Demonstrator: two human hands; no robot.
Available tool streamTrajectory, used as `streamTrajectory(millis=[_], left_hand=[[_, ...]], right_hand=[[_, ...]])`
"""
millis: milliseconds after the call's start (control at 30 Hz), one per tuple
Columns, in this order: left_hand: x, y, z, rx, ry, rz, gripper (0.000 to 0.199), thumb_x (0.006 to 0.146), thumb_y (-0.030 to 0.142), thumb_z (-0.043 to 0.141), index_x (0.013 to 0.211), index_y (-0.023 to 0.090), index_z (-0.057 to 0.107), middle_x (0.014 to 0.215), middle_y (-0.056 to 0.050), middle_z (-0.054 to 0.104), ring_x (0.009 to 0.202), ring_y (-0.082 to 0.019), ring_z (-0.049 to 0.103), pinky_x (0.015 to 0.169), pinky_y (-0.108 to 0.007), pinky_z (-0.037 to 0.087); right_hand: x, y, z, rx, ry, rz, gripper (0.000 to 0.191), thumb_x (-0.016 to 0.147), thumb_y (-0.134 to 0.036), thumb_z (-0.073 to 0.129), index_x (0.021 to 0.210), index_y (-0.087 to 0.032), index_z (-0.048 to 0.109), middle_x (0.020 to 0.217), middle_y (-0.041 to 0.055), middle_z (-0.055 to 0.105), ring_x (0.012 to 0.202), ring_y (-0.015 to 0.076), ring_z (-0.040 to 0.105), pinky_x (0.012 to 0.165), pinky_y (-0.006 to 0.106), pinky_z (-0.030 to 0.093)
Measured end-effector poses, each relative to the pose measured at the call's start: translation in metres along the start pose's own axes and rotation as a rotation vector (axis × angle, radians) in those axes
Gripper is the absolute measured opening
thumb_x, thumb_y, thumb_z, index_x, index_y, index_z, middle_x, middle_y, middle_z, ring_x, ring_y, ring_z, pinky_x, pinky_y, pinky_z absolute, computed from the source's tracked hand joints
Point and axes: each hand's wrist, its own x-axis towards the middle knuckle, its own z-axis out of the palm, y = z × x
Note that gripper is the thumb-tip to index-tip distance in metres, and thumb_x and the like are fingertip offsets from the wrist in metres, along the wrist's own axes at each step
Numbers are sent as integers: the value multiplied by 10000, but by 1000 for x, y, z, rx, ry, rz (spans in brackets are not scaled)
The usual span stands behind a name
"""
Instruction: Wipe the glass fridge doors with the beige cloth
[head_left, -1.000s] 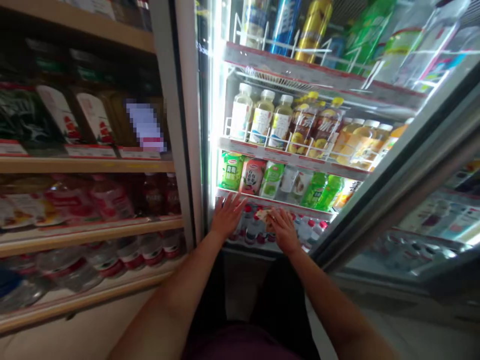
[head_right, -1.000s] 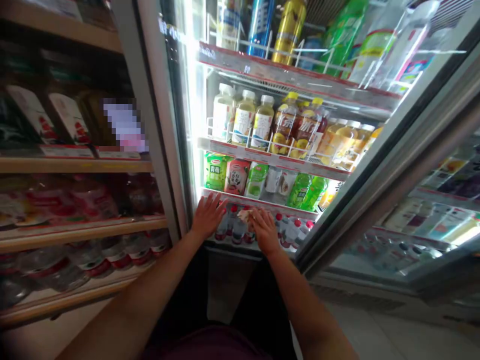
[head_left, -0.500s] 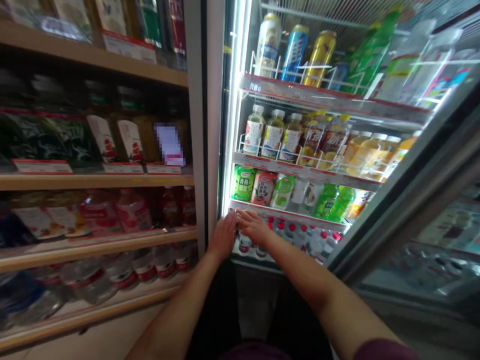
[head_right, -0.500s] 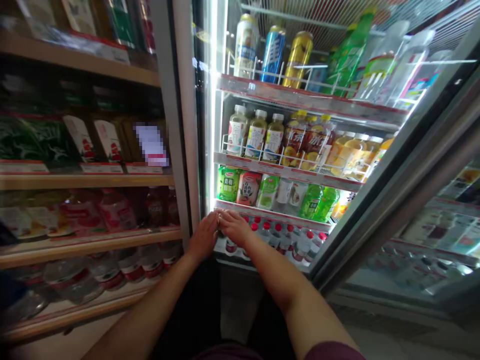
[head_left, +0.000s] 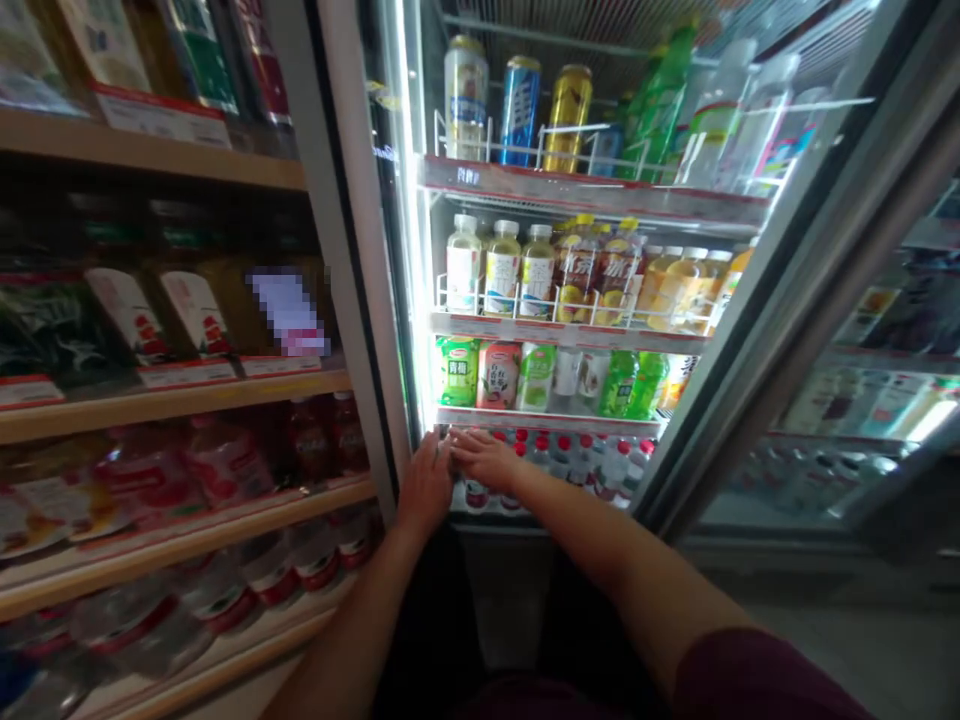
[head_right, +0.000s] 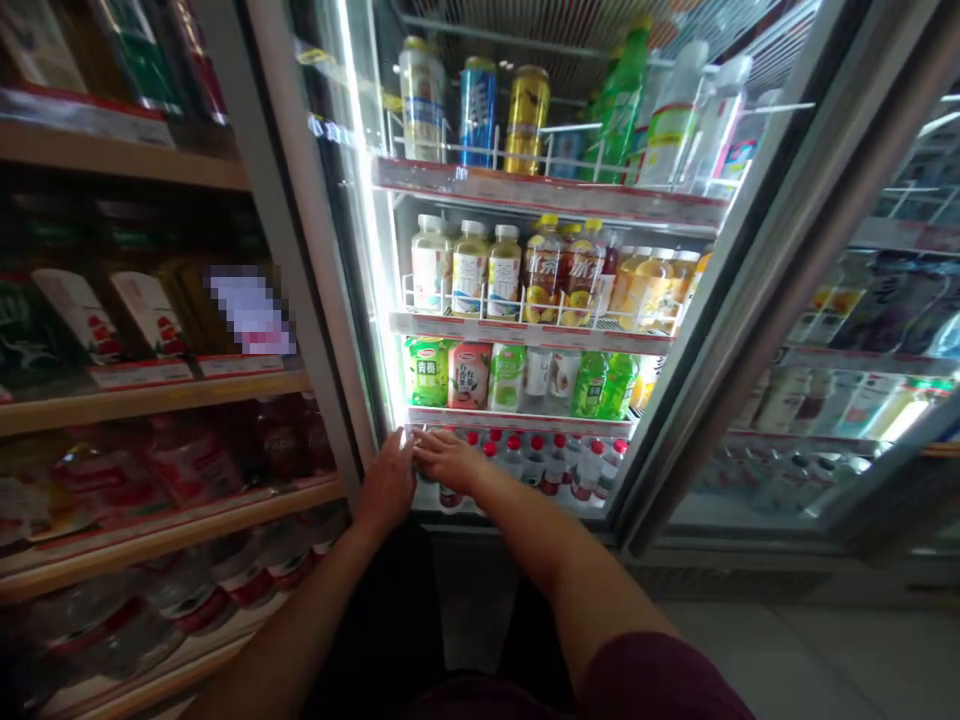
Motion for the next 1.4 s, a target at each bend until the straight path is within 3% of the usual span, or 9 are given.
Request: streamTrajectory(millis=[133, 300, 433, 533, 600, 767, 967, 1233, 1400], left_hand=[[16, 1, -6, -16, -20, -22, 530, 995, 158, 413, 1521, 96, 423, 1608, -210, 362, 1523, -339, 302, 1185, -538, 389], [39, 25, -3, -19, -1, -101, 496, 1004, 204, 464, 1481, 74, 496, 1659, -219, 239, 1564, -373, 145, 1224, -583, 307], [29, 61, 10, 9, -100, -168, 565, 974, 184, 512, 1534, 130, 460, 1679, -189, 186, 1560, -419, -8, 1187, -693, 277], [22, 77, 18, 30, -152, -91, 563, 970, 179, 532, 1529, 164, 477, 1671, -185, 214, 1562, -409, 27, 1194, -717, 220], [27, 81, 19, 34, -143, -36, 548, 984, 190, 524, 1530, 176, 477, 1665, -178, 235, 1568, -372, 82, 1224, -696, 152], [52, 93, 23, 5, -48, -25, 549, 981, 225, 578, 1520, 168, 493, 1676, -190, 176, 1567, -366, 81, 1252, -649, 118], [39, 114, 36, -19, -138, 87, 570, 966, 177, 576, 1525, 248, 493, 1663, -150, 235, 1561, -378, 85, 1220, -722, 60], [46, 123, 39, -52, -113, 92, 529, 979, 168, 557, 1486, 317, 539, 1666, -107, 255, 1559, -362, 132, 1229, -705, 68], [45, 122, 42, -35, -89, 104, 535, 987, 167, 541, 1498, 325, 522, 1668, -109, 245, 1560, -350, 144, 1230, -695, 78]], right_hand=[[-38, 23, -21, 2, -23, -43, 219, 957, -202, 676, 1159, -240, 751, 1426, -43, 639, 1414, 183, 511, 1198, 334, 438], [-71, 57, -58, -50, 87, 147, 406, 1023, -204, 567, 1427, -171, 588, 1538, 68, 526, 1544, 245, 286, 1282, 472, 306], [-103, 44, -49, -59, 110, 218, 410, 1019, -161, 550, 1425, -199, 593, 1520, 65, 547, 1514, 236, 361, 1250, 457, 361], [-130, 35, -41, -24, 65, 133, 347, 994, -210, 623, 1338, -230, 665, 1440, 40, 629, 1430, 212, 496, 1196, 412, 435], [-143, 41, -47, -22, 72, 129, 356, 988, -211, 631, 1342, -228, 662, 1450, 33, 620, 1449, 216, 471, 1205, 421, 425], [-160, 66, -77, -99, 205, 285, 475, 1001, -84, 504, 1464, -184, 548, 1520, 56, 544, 1527, 215, 332, 1254, 457, 347], [-179, 45, -60, -24, 113, 288, 394, 983, -135, 581, 1365, -206, 644, 1463, 61, 602, 1454, 244, 463, 1171, 451, 457], [-209, 77, -90, -112, 210, 476, 459, 1023, -91, 451, 1449, -213, 568, 1541, 65, 517, 1530, 218, 325, 1256, 469, 326], [-234, 59, -75, -69, 75, 282, 429, 988, -83, 518, 1392, -189, 618, 1454, 69, 612, 1441, 205, 481, 1203, 423, 415]])
